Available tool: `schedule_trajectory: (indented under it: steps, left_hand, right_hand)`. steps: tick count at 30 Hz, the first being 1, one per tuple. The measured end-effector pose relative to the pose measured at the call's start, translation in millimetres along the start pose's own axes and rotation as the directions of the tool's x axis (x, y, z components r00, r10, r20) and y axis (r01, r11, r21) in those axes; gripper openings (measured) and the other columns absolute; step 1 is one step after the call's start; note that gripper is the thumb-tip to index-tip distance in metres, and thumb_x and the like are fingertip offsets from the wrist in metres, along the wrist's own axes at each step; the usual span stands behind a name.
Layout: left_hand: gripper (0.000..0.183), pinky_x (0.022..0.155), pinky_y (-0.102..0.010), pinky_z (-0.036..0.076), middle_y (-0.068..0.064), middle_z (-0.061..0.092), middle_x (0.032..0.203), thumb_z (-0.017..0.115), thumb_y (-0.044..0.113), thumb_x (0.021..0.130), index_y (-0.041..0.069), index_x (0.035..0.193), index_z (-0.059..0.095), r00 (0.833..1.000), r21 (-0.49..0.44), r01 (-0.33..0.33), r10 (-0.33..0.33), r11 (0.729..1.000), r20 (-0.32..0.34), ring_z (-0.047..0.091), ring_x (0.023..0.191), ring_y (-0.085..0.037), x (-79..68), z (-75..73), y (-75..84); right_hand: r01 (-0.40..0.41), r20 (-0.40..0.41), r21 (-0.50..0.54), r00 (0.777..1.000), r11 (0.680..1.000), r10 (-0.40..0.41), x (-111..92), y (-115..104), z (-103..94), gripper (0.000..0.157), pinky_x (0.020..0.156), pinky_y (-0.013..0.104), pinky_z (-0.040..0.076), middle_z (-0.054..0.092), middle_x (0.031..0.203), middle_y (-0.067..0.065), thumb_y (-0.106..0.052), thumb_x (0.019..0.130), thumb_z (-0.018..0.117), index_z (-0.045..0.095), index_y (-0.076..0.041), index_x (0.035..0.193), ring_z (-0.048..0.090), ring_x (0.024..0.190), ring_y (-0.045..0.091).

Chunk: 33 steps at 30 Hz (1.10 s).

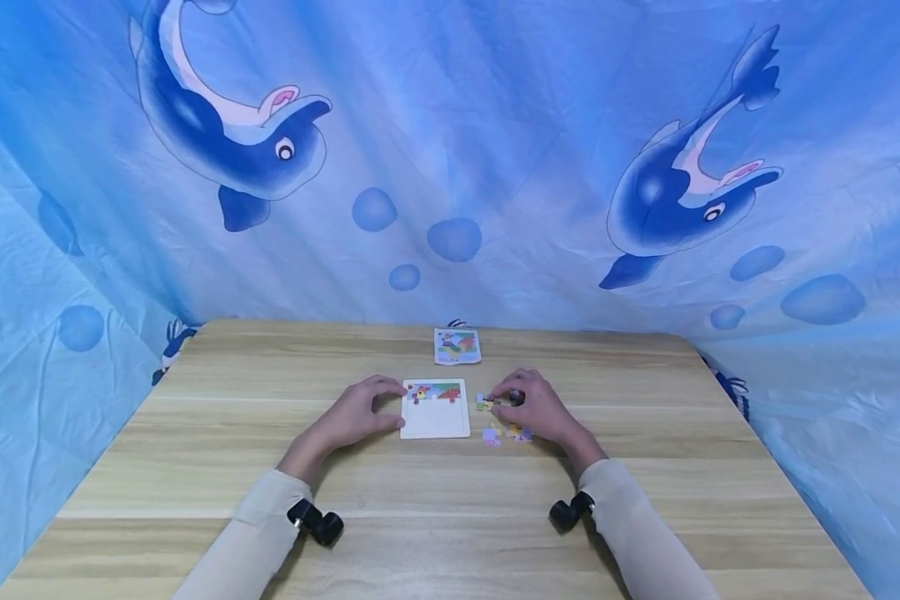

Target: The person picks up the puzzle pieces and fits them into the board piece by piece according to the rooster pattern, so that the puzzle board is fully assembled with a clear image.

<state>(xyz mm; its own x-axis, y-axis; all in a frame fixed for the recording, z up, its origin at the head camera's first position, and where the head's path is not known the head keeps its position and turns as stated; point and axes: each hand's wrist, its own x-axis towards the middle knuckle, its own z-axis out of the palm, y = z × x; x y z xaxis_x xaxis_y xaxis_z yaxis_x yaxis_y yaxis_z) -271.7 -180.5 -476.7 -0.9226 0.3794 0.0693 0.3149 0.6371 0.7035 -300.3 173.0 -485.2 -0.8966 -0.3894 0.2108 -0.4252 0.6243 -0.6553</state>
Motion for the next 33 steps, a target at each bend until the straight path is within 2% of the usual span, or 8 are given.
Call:
schedule_trajectory:
  steps: [12,15,21,29,33]
  left_hand:
    - [0.048,0.12,-0.058,0.039,-0.01,0.059,0.145,0.081,0.027,0.089,0.014,0.133,0.069,1.0,0.009,-0.011,0.011,1.0,-0.005,0.051,0.141,-0.036,-0.5,-0.3,0.1]
    - [0.048,0.12,-0.057,0.039,-0.01,0.059,0.145,0.081,0.027,0.089,0.013,0.134,0.069,1.0,0.008,-0.007,0.007,1.0,-0.002,0.051,0.141,-0.035,-0.8,-0.4,0.5]
    - [0.048,0.121,-0.057,0.038,-0.011,0.059,0.145,0.081,0.026,0.089,0.013,0.133,0.069,1.0,0.009,-0.012,0.013,1.0,-0.007,0.051,0.141,-0.036,-0.8,-0.7,0.7]
    - [0.048,0.121,-0.056,0.038,-0.011,0.06,0.144,0.081,0.026,0.088,0.013,0.133,0.069,1.0,0.008,-0.021,0.021,1.0,-0.008,0.052,0.14,-0.036,-0.3,0.4,-0.2]
    - [0.047,0.12,-0.056,0.039,-0.011,0.06,0.144,0.081,0.026,0.089,0.013,0.132,0.069,1.0,0.013,-0.025,0.025,1.0,-0.01,0.053,0.14,-0.036,-0.4,-0.1,-1.0]
  right_hand:
    - [-0.021,-0.012,0.005,1.0,1.0,0.021,3.9,-6.4,0.9,0.014,0.094,0.039,0.05,0.067,0.113,-0.007,-0.03,0.087,0.082,0.08,-0.03,0.101,0.056,0.113,0.018]
    - [-0.012,-0.005,0.011,1.0,1.0,0.012,7.6,-11.7,4.1,0.014,0.091,0.038,0.052,0.067,0.113,-0.007,-0.03,0.088,0.082,0.08,-0.03,0.102,0.057,0.114,0.018]
    - [0.026,0.029,0.047,0.999,0.999,-0.027,18.6,-29.5,16.8,0.018,0.093,0.038,0.053,0.068,0.114,-0.005,-0.025,0.088,0.082,0.079,-0.023,0.105,0.059,0.112,0.018]
    - [0.083,0.051,0.033,0.995,0.996,-0.085,32.4,-49.3,36.6,0.013,0.089,0.035,0.053,0.069,0.115,-0.004,-0.024,0.088,0.082,0.08,-0.024,0.101,0.06,0.113,0.017]
    - [0.093,0.069,0.039,0.993,0.995,-0.095,37.9,-55.7,45.4,0.014,0.082,0.03,0.053,0.069,0.109,-0.004,-0.022,0.087,0.083,0.081,-0.02,0.101,0.06,0.101,0.015]
